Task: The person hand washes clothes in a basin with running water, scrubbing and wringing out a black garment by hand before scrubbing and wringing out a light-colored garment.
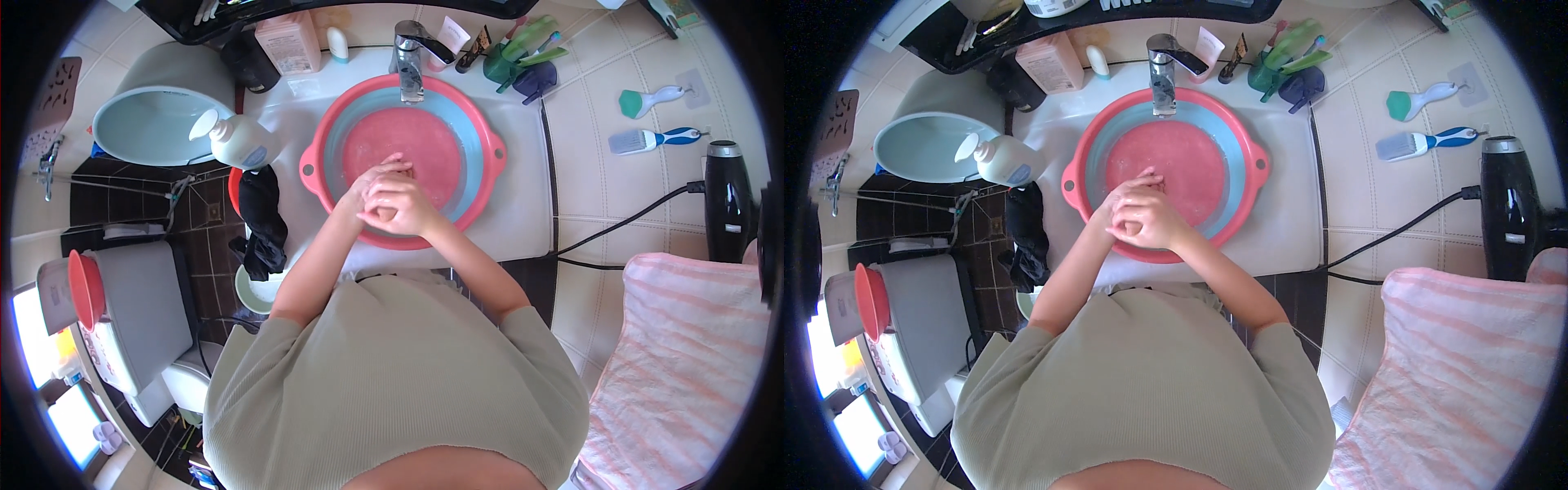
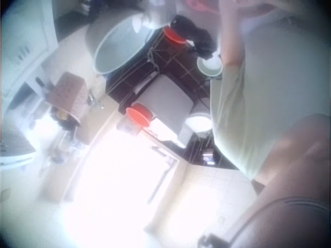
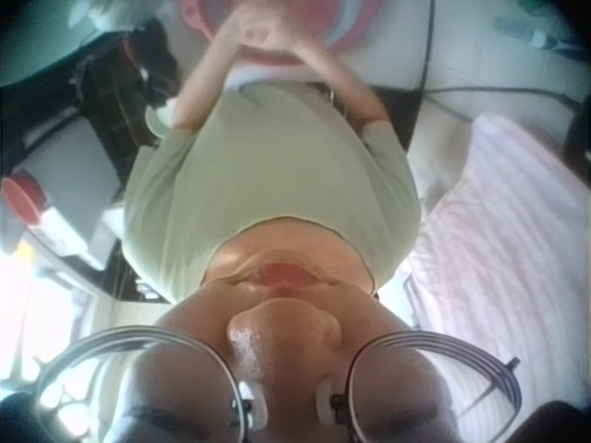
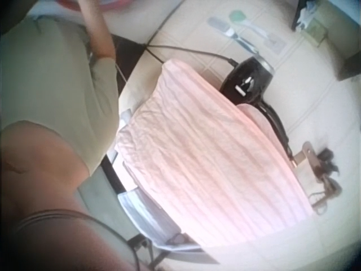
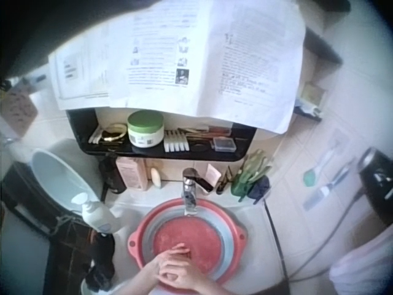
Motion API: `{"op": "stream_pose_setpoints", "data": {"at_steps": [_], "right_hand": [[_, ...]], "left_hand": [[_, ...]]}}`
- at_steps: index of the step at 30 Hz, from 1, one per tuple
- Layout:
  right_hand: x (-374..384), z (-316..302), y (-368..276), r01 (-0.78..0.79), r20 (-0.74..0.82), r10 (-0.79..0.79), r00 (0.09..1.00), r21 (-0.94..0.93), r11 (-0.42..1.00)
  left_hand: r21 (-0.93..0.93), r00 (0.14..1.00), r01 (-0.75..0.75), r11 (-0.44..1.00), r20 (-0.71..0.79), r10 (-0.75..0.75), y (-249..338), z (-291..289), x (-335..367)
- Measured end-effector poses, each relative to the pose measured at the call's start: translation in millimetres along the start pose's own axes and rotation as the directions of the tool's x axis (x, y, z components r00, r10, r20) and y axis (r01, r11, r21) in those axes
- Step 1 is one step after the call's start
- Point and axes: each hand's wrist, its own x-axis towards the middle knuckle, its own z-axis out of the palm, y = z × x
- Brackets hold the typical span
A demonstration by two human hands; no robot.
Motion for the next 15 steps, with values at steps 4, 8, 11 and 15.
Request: {"op": "stream_pose_setpoints", "data": {"at_steps": [4, 8, 11, 15], "right_hand": [[-1, 11, 8, -0.192, -0.525, 0.237, 0.817, 0.141, 0.971], [15, -1, 11, 0.169, -0.157, 0.982, 0.101, 0.976, 0.139], [0, -4, 36, 0.260, 0.030, 0.998, 0.049, 0.965, -0.042], [-34, -19, 76, 0.107, 0.414, 0.635, 0.653, 0.779, -0.618]], "left_hand": [[-0.309, 0.817, -0.418, 0.854, -0.539, 0.205, 21, 53, 13], [0.720, 0.451, -0.367, 0.589, -0.416, 0.790, 46, 101, 25], [0.914, 0.474, -0.385, 0.129, 0.076, 0.877, 56, 105, 23], [0.696, 0.458, -0.581, -0.422, 0.708, 0.538, 54, 114, 14]]}}
